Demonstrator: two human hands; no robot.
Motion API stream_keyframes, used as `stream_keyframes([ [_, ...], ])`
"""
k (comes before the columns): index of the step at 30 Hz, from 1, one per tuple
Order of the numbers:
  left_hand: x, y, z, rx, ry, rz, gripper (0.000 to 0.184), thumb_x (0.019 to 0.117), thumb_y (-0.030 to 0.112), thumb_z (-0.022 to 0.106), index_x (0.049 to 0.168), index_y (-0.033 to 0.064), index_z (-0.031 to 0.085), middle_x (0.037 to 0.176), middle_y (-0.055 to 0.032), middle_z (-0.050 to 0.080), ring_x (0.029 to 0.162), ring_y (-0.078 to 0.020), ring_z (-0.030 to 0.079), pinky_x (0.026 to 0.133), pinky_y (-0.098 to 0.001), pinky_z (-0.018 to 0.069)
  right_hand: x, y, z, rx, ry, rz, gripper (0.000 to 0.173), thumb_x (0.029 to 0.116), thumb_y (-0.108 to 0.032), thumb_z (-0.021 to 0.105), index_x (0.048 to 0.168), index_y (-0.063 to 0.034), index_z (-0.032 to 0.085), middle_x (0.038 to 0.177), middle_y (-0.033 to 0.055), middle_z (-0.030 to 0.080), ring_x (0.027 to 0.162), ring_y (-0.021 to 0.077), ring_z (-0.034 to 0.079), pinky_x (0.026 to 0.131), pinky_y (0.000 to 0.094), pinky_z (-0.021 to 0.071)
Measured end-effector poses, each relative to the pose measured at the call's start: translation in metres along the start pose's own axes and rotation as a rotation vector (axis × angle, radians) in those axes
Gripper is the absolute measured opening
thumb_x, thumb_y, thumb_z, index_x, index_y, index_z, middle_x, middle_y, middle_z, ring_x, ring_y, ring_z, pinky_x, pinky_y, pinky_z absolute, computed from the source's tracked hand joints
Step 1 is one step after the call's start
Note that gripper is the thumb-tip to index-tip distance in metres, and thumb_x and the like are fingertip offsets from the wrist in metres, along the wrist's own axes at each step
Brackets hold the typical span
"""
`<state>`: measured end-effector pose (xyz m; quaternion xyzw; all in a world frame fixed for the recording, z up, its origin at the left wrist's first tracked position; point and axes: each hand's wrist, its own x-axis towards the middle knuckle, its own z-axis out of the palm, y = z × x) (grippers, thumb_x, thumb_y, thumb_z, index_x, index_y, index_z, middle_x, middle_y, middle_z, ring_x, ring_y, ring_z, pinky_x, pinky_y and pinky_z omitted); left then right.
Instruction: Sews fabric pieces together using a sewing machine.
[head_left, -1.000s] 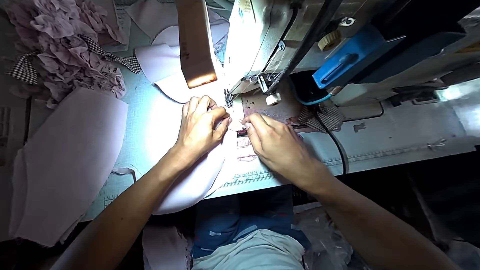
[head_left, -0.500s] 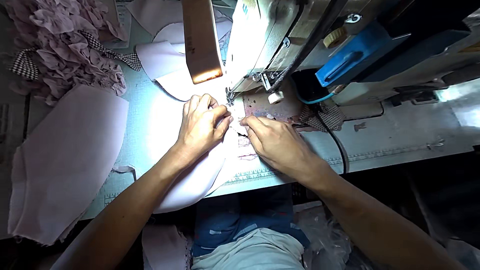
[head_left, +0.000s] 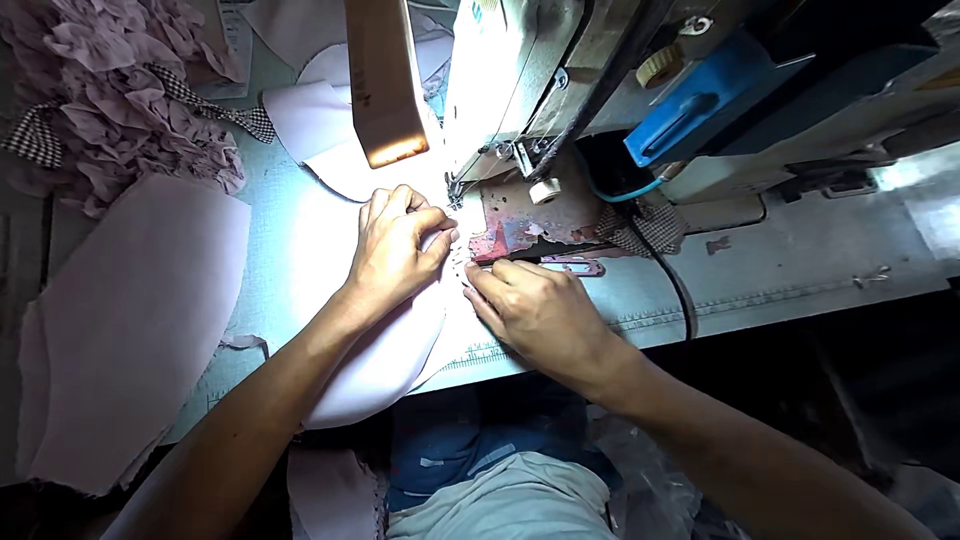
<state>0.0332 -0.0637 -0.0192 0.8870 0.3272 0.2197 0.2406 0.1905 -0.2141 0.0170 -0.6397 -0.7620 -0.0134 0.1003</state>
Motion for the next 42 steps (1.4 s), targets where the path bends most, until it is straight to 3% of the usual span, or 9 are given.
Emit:
stream_keyframes([
  [3,0.0,0.002,-0.004,-0.023,-0.019,-0.014,0.033,0.0988,0.05,0.056,0.101,0.0265,0.079,0.101,0.001,0.062,0.107,-0.0201,0.053,0.095,-0.0443,0.0359,-0.003,-0.008,-0.001,-0.076,-0.042,0.012,0.03,0.1013,-0.021,0.056,0.12,-0.0054,0.074,0.086,0.0096,0.066,0.074,0.0252,0.066,0.053,0.0349,0.0485],
  [8,-0.005,-0.001,-0.003,0.052,-0.036,0.048,0.034,0.0951,0.052,0.062,0.115,0.0292,0.077,0.11,-0.0017,0.062,0.112,-0.023,0.053,0.097,-0.0449,0.0376,-0.006,-0.012,-0.007,-0.037,-0.066,0.062,0.029,0.1025,-0.024,0.056,0.114,-0.0059,0.075,0.087,0.0092,0.067,0.075,0.0253,0.067,0.052,0.036,0.0496],
  [11,-0.007,-0.002,-0.001,0.079,-0.016,0.073,0.034,0.0963,0.052,0.061,0.116,0.029,0.077,0.11,-0.0031,0.063,0.111,-0.0245,0.054,0.096,-0.0456,0.0379,-0.009,-0.008,-0.006,0.109,-0.058,0.128,0.026,0.1037,-0.025,0.057,0.115,-0.0101,0.076,0.096,0.0093,0.061,0.085,0.0242,0.064,0.063,0.0348,0.0528],
  [16,-0.006,-0.002,-0.001,0.084,-0.012,0.082,0.033,0.0967,0.051,0.061,0.115,0.0282,0.077,0.108,-0.0033,0.063,0.111,-0.0246,0.054,0.096,-0.0455,0.0376,-0.018,-0.004,-0.009,0.392,-0.04,0.278,0.038,0.1036,-0.024,0.059,0.139,-0.0081,0.061,0.098,0.007,0.072,0.077,0.0176,0.069,0.069,0.036,0.0579],
  [25,-0.007,-0.003,0.001,0.086,0.008,0.094,0.033,0.0974,0.051,0.06,0.114,0.0279,0.077,0.108,-0.0033,0.062,0.11,-0.0244,0.054,0.096,-0.045,0.0373,-0.027,-0.015,-0.007,0.446,-0.021,0.423,0.023,0.1045,-0.031,0.056,0.101,-0.0138,0.071,0.067,-0.0045,0.063,0.056,0.0046,0.059,0.052,0.0239,0.051],
  [30,-0.007,-0.003,0.001,0.087,0.003,0.099,0.034,0.0976,0.05,0.06,0.115,0.0271,0.077,0.108,-0.0043,0.062,0.11,-0.0253,0.054,0.096,-0.0457,0.0375,-0.029,-0.013,-0.012,0.409,-0.043,0.374,0.022,0.1024,-0.03,0.059,0.11,-0.0131,0.072,0.094,0.0006,0.065,0.074,0.0097,0.061,0.064,0.0276,0.052],
  [34,-0.006,-0.002,0.0,0.097,-0.002,0.098,0.034,0.0979,0.051,0.059,0.115,0.0271,0.077,0.107,-0.0046,0.063,0.11,-0.0259,0.054,0.095,-0.0457,0.0376,-0.033,-0.012,-0.012,0.45,-0.044,0.405,0.036,0.1051,-0.029,0.054,0.139,-0.0169,0.057,0.082,-0.0008,0.065,0.062,0.0103,0.059,0.055,0.0302,0.0511],
  [39,-0.006,-0.003,0.0,0.1,-0.006,0.092,0.035,0.0979,0.052,0.058,0.115,0.0274,0.077,0.108,-0.0039,0.062,0.111,-0.0254,0.054,0.096,-0.0454,0.0373,-0.038,-0.01,-0.009,0.303,0.023,0.399,0.024,0.106,-0.028,0.053,0.103,-0.0102,0.07,0.07,0.0001,0.062,0.058,0.0107,0.059,0.052,0.0284,0.048],
  [42,-0.006,-0.003,0.001,0.102,-0.004,0.095,0.035,0.098,0.052,0.058,0.115,0.027,0.077,0.107,-0.0044,0.062,0.11,-0.0254,0.054,0.096,-0.0454,0.0373,-0.038,-0.01,-0.01,0.276,0.014,0.39,0.026,0.1062,-0.029,0.054,0.097,-0.0081,0.068,0.078,0.0037,0.063,0.065,0.0145,0.061,0.057,0.0313,0.0502],
])
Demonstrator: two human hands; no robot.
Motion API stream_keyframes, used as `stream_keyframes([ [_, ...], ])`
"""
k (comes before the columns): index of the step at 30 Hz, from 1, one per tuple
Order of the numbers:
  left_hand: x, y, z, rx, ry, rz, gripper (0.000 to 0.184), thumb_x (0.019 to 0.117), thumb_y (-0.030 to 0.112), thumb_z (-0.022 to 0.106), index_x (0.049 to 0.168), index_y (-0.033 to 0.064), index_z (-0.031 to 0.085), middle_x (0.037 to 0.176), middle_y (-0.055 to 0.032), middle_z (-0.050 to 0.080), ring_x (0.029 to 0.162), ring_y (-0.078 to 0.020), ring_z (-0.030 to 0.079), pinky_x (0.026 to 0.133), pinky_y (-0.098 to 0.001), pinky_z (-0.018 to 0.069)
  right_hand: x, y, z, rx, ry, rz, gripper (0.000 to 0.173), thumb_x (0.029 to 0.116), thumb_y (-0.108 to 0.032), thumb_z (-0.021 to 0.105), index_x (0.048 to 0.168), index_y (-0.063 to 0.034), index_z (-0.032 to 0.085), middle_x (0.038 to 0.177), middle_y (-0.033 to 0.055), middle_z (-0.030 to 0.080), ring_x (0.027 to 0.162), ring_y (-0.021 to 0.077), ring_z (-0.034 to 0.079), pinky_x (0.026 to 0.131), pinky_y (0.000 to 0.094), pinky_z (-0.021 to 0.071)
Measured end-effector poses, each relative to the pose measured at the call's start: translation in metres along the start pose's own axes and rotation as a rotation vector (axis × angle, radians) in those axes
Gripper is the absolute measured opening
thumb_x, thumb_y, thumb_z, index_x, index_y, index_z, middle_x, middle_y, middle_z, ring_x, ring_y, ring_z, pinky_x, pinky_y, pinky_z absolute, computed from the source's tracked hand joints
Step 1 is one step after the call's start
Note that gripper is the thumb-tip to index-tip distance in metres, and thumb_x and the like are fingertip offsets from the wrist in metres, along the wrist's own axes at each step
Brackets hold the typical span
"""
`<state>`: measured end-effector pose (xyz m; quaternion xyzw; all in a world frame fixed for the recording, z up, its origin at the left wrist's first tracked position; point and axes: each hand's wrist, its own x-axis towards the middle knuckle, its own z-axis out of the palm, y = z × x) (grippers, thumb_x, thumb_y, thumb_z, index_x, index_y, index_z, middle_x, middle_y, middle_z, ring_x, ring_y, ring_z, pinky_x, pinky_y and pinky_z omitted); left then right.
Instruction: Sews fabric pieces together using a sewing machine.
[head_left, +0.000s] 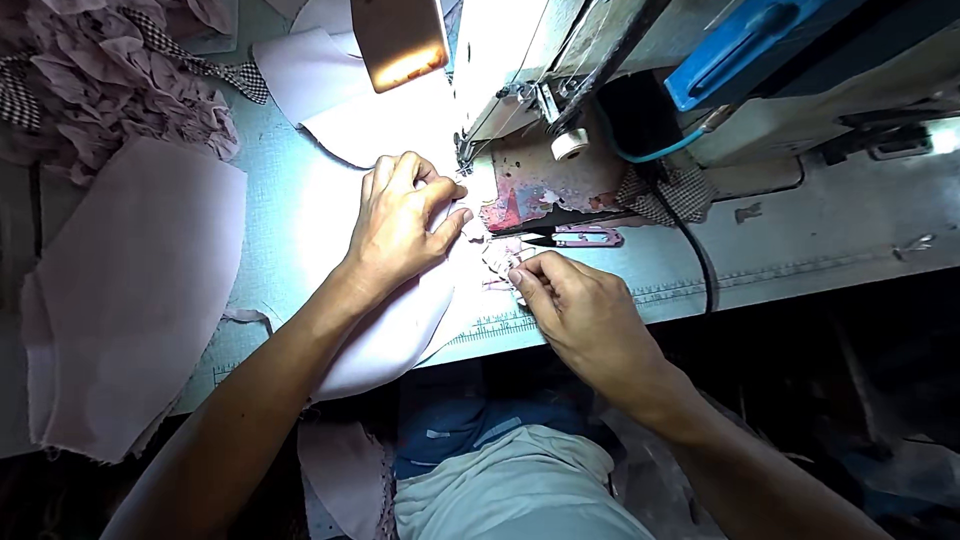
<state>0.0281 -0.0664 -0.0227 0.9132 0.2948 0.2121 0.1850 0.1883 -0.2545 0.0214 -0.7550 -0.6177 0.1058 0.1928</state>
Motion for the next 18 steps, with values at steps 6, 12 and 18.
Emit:
stream_keyframes([
  [6,0.0,0.0,-0.001,-0.006,-0.006,-0.003,0.035,0.0976,0.051,0.058,0.115,0.0271,0.077,0.108,-0.0044,0.062,0.11,-0.0254,0.053,0.095,-0.0452,0.0369,-0.002,0.002,0.002,0.149,-0.059,0.063,0.033,0.1049,-0.027,0.056,0.134,-0.0135,0.056,0.075,-0.0008,0.06,0.057,0.0113,0.058,0.053,0.031,0.051],
  [12,0.0,0.0,0.0,-0.002,-0.003,0.0,0.035,0.098,0.051,0.058,0.115,0.0273,0.077,0.108,-0.0038,0.062,0.11,-0.025,0.053,0.095,-0.045,0.037,0.0,0.004,0.004,0.104,-0.068,0.038,0.024,0.1024,-0.023,0.059,0.124,-0.0148,0.064,0.071,-0.0009,0.061,0.054,0.0105,0.055,0.05,0.0299,0.0476],
  [18,0.0,-0.001,0.0,0.001,0.0,-0.001,0.035,0.0978,0.052,0.058,0.115,0.0274,0.077,0.108,-0.0043,0.062,0.111,-0.0256,0.054,0.097,-0.0453,0.0374,0.009,-0.003,0.005,-0.144,0.019,-0.044,0.042,0.104,-0.045,0.054,0.096,-0.0068,0.071,0.095,0.0119,0.06,0.091,0.0309,0.062,0.069,0.0426,0.0515],
])
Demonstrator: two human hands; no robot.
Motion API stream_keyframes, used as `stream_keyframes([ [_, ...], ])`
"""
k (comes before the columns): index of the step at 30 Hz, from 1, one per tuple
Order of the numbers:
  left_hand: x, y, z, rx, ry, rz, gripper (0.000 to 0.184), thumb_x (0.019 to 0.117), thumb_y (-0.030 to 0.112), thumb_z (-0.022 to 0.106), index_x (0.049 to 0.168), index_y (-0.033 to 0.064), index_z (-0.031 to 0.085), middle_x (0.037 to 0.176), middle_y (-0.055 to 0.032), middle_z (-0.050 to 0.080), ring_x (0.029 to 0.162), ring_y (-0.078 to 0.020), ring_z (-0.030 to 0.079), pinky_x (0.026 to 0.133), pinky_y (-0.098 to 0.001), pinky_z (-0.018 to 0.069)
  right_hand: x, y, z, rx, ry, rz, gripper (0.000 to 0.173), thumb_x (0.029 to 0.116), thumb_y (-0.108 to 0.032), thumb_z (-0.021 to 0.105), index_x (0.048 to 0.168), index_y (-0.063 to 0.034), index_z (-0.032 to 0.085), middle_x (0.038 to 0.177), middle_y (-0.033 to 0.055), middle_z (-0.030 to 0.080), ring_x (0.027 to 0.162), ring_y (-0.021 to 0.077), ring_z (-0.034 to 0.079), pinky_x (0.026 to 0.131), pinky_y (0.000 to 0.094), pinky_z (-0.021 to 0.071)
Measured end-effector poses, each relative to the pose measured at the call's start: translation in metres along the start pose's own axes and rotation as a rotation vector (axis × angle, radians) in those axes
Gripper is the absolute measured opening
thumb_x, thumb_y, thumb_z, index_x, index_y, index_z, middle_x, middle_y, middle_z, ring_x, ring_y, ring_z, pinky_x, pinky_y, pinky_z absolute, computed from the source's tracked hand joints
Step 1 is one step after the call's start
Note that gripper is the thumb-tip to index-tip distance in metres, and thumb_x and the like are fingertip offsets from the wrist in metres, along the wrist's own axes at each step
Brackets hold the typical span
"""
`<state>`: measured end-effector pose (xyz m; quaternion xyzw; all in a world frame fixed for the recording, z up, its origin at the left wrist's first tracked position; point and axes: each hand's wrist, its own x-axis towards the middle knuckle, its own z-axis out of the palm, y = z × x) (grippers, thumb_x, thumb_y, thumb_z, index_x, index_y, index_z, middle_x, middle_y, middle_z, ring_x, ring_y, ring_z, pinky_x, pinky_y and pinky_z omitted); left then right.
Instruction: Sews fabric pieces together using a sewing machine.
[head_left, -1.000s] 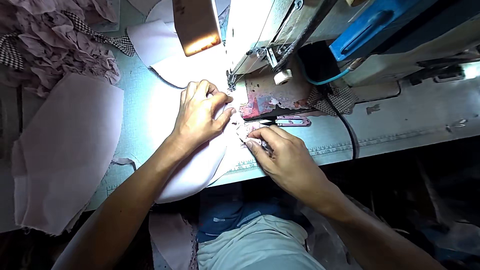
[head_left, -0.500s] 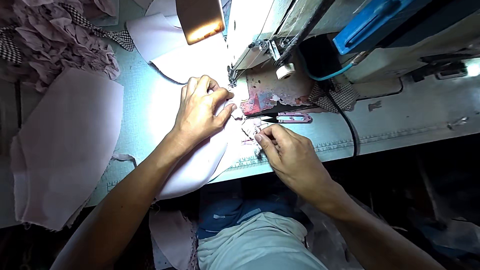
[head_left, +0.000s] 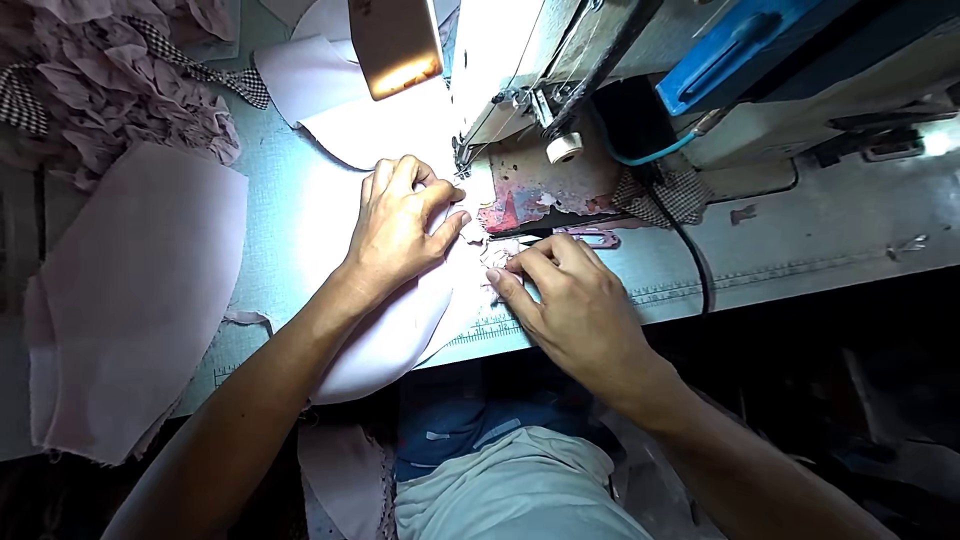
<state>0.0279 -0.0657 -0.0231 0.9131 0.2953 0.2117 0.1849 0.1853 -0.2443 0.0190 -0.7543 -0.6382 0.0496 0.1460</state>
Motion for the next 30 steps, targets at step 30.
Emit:
stream_keyframes([
  [30,-0.01,0.006,-0.009,0.069,0.058,0.262,0.043,0.097,0.046,0.064,0.128,0.0166,0.069,0.132,-0.0145,0.061,0.129,-0.0354,0.051,0.107,-0.0509,0.0398,-0.002,-0.025,0.018,-0.044,-0.006,-0.134,0.033,0.098,-0.014,0.057,0.124,0.0029,0.07,0.087,0.012,0.065,0.077,0.0258,0.064,0.064,0.034,0.0534],
])
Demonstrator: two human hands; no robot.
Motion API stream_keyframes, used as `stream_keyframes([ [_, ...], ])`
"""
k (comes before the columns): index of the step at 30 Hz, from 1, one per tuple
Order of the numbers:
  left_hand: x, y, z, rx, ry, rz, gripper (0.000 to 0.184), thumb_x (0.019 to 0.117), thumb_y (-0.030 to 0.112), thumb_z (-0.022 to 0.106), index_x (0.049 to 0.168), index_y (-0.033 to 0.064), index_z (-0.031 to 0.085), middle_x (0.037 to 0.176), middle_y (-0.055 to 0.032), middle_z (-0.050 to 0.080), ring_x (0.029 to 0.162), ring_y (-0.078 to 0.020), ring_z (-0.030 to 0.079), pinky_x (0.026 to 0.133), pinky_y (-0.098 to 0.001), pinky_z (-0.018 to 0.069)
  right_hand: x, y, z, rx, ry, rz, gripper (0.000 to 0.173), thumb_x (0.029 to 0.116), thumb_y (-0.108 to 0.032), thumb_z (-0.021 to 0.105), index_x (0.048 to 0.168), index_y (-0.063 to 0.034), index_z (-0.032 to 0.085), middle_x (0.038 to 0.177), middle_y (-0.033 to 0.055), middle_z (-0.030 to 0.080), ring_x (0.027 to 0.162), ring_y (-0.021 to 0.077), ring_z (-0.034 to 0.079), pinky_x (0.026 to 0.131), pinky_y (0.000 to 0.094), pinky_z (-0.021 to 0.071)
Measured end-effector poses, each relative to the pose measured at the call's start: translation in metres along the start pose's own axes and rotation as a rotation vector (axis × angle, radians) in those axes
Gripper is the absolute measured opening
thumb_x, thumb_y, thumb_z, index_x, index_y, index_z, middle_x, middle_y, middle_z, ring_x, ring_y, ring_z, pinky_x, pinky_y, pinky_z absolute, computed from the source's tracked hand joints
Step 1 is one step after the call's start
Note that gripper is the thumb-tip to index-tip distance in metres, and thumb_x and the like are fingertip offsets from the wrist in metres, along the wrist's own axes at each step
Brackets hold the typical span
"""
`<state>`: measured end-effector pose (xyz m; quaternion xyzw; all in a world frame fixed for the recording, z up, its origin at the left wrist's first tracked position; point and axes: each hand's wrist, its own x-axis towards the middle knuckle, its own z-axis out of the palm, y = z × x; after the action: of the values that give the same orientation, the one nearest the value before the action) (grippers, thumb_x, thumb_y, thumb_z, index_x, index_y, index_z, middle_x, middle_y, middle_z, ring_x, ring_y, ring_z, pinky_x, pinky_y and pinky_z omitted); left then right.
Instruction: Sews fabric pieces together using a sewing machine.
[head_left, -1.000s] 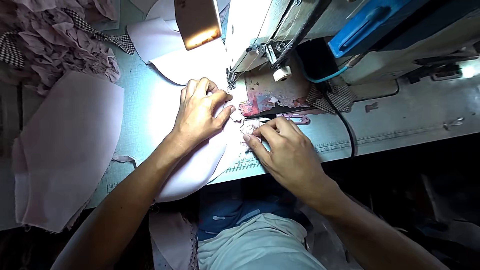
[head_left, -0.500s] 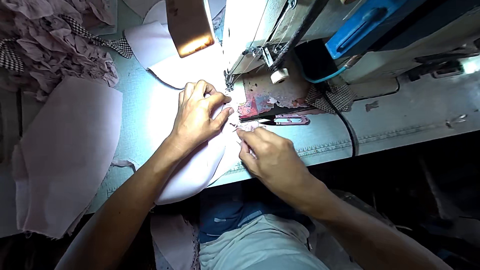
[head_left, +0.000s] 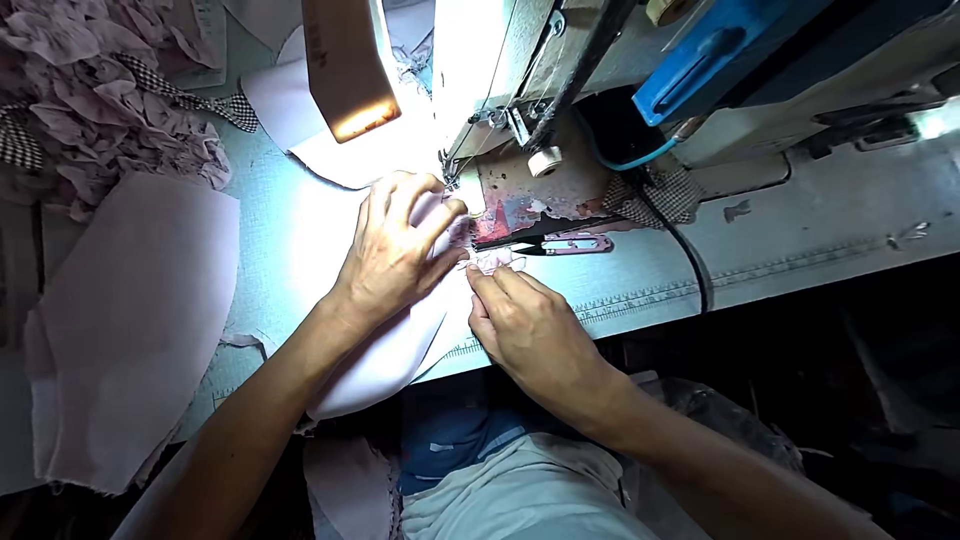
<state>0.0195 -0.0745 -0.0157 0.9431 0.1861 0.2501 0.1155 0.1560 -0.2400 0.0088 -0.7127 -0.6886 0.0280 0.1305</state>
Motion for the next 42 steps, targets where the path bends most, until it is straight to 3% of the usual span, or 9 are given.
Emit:
stream_keyframes([
  [4,-0.001,0.0,0.002,0.055,-0.015,0.147,0.02,0.103,0.027,0.059,0.11,0.0184,0.075,0.118,-0.0058,0.072,0.127,-0.0318,0.057,0.113,-0.0537,0.0367,0.0,0.0,0.0,-0.004,0.005,-0.009,0.033,0.0975,-0.013,0.057,0.123,0.003,0.07,0.085,0.0112,0.064,0.075,0.025,0.063,0.063,0.0334,0.052],
  [7,-0.003,-0.005,0.003,-0.069,-0.046,0.12,0.024,0.1027,0.033,0.06,0.108,0.0178,0.078,0.112,-0.0022,0.075,0.12,-0.0249,0.063,0.109,-0.0458,0.0436,0.001,0.002,-0.002,0.06,0.007,0.009,0.032,0.0969,-0.014,0.059,0.122,0.0021,0.071,0.086,0.0104,0.065,0.076,0.0238,0.065,0.064,0.0333,0.0546],
  [13,-0.006,-0.006,0.003,-0.163,-0.059,0.056,0.029,0.0997,0.043,0.062,0.105,0.0206,0.08,0.115,-0.0014,0.075,0.125,-0.0245,0.061,0.11,-0.0468,0.0423,0.0,0.006,-0.004,0.206,0.002,0.068,0.028,0.0961,-0.017,0.06,0.116,-0.0018,0.073,0.086,0.0073,0.066,0.073,0.0185,0.065,0.064,0.0315,0.0557],
  [21,-0.006,-0.006,0.003,-0.129,-0.08,0.084,0.028,0.1008,0.04,0.061,0.107,0.0204,0.08,0.115,-0.0033,0.075,0.125,-0.0266,0.061,0.111,-0.0482,0.0412,0.002,0.014,-0.014,0.22,-0.01,0.115,0.033,0.0968,-0.012,0.057,0.129,-0.0052,0.064,0.102,0.0112,0.068,0.083,0.0226,0.069,0.069,0.0375,0.0581],
  [24,-0.006,-0.006,0.002,-0.135,-0.082,0.089,0.027,0.1008,0.04,0.061,0.107,0.0206,0.08,0.116,-0.0031,0.074,0.125,-0.0265,0.06,0.111,-0.0487,0.0406,0.005,0.02,-0.014,0.227,-0.039,0.102,0.026,0.0979,-0.01,0.05,0.122,-0.0036,0.057,0.093,0.0111,0.065,0.074,0.0239,0.067,0.061,0.0398,0.0556],
  [28,-0.007,-0.007,0.003,-0.135,-0.074,0.094,0.027,0.1007,0.04,0.061,0.107,0.0211,0.08,0.116,-0.0025,0.074,0.124,-0.0249,0.061,0.111,-0.0472,0.0409,0.007,0.022,-0.01,0.195,-0.102,0.1,0.03,0.1029,-0.031,0.049,0.118,-0.007,0.059,0.093,0.008,0.064,0.08,0.0213,0.066,0.065,0.0383,0.0539],
  [31,-0.007,-0.007,0.004,-0.148,-0.073,0.093,0.027,0.1007,0.039,0.061,0.108,0.021,0.08,0.116,-0.003,0.074,0.124,-0.0252,0.061,0.111,-0.0478,0.0414,0.006,0.025,-0.012,0.17,-0.116,0.067,0.022,0.1012,-0.022,0.054,0.114,-0.0057,0.063,0.093,0.0099,0.064,0.079,0.0233,0.067,0.064,0.0398,0.0558],
  [36,-0.007,-0.008,0.004,-0.166,-0.079,0.079,0.028,0.1008,0.04,0.06,0.108,0.0208,0.08,0.116,-0.0023,0.074,0.124,-0.0252,0.061,0.11,-0.0479,0.0408,-0.005,0.028,-0.02,0.138,-0.015,-0.014,0.025,0.1022,-0.027,0.06,0.114,-0.0115,0.077,0.093,0.0072,0.06,0.082,0.0202,0.061,0.065,0.0318,0.052],
  [42,-0.005,-0.01,0.004,-0.201,-0.097,0.042,0.027,0.0996,0.04,0.062,0.108,0.0222,0.08,0.117,-0.0004,0.073,0.124,-0.0228,0.06,0.11,-0.0469,0.0405,-0.013,0.01,-0.01,0.093,0.056,-0.096,0.027,0.1007,-0.022,0.061,0.113,-0.004,0.077,0.081,0.0078,0.062,0.07,0.0203,0.061,0.058,0.0307,0.0502],
])
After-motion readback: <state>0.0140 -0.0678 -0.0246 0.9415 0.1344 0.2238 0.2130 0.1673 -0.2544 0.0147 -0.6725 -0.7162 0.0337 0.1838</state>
